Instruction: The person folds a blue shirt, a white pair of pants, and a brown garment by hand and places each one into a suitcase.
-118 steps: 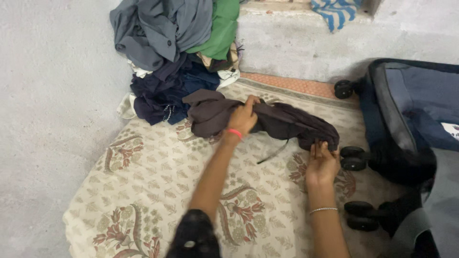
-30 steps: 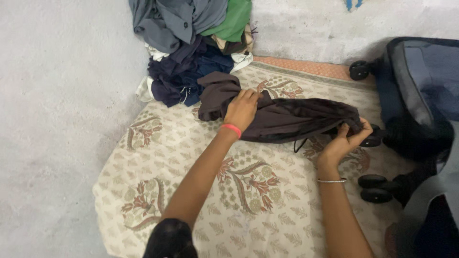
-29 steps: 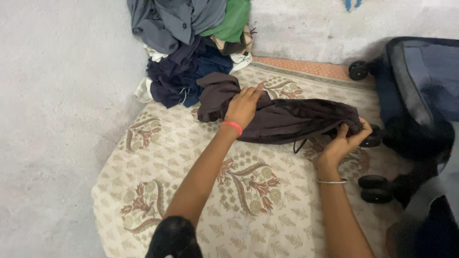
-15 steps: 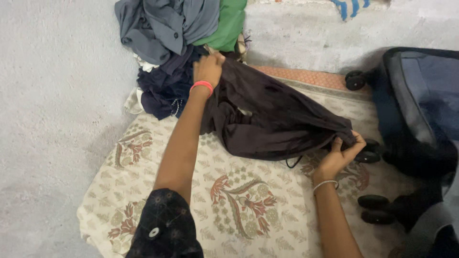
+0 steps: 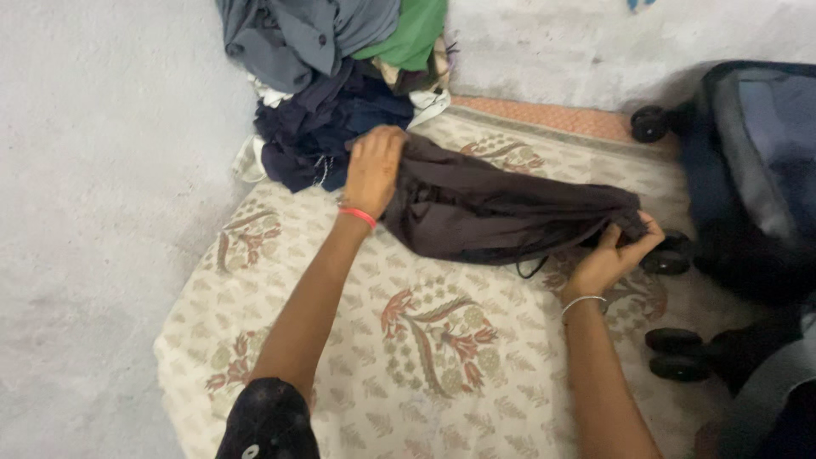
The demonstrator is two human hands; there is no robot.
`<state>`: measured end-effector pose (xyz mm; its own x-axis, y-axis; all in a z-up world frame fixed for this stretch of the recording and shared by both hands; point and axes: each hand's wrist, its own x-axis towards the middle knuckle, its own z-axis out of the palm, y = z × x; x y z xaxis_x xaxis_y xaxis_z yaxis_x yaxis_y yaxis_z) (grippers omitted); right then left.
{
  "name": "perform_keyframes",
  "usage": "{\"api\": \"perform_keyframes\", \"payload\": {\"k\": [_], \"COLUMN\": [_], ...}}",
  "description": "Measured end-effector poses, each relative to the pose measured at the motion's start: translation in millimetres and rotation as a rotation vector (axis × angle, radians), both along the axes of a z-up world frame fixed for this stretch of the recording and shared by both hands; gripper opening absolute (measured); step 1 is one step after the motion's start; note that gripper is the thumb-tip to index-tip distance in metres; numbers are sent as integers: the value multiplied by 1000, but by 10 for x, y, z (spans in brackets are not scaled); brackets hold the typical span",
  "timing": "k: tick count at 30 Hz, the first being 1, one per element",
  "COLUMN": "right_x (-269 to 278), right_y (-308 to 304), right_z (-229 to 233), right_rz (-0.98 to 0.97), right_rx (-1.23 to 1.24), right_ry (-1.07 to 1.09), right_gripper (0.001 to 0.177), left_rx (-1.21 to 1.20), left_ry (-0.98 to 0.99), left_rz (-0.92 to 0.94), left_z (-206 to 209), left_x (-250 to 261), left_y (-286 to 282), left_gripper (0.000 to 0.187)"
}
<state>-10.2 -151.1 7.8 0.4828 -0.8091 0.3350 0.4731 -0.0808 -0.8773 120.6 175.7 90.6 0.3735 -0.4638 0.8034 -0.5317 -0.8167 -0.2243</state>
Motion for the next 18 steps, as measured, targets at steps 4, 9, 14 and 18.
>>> {"api": "perform_keyframes", "payload": {"k": [4, 9, 14, 18], "right_x": [5, 34, 28, 1], "right_y": [-40, -68, -44, 11], "right_z": [-91, -161, -112, 6], "right_rz": [58, 65, -22, 35], "right_rx": [23, 20, -53, 5], "right_ry": [-77, -114, 9, -55], "right_gripper": [34, 28, 30, 23], "left_rx": [236, 78, 39, 165], "left_ry": [324, 346, 385, 323], "left_rz": [-136, -197, -122, -101], "left_z": [-188, -326, -318, -315], "left_x": [-245, -162, -2, 62], "left_y": [-196, -570, -748, -691], "left_gripper": [17, 24, 34, 24]}}
